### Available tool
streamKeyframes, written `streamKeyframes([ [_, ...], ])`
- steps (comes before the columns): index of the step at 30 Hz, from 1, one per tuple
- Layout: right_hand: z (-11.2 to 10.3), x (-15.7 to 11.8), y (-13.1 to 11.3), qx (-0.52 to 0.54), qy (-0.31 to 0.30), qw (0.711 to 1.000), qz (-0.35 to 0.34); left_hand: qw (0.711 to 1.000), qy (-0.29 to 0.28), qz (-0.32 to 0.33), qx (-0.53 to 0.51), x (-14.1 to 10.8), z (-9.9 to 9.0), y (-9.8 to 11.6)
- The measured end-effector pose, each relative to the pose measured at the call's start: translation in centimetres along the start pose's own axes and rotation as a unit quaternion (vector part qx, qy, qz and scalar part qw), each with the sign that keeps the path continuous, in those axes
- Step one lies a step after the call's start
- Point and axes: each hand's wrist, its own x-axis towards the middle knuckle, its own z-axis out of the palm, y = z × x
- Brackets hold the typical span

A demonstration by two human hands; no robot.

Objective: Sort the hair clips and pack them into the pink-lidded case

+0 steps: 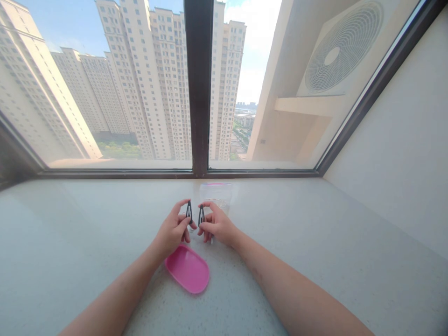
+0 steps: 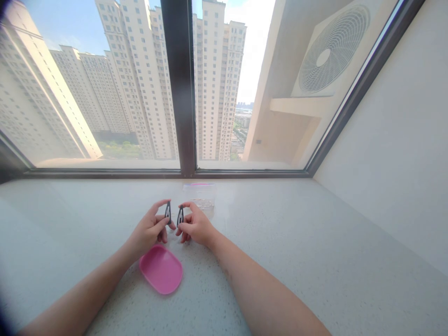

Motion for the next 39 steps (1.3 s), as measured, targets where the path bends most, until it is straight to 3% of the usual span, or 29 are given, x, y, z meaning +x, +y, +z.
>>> streamKeyframes([
  [39,-0.06,0.12,0.12,0.016,0.012,1.0,-0.015,1.0,-0.011,0.015,0.024,-0.19,0.14,0.1],
])
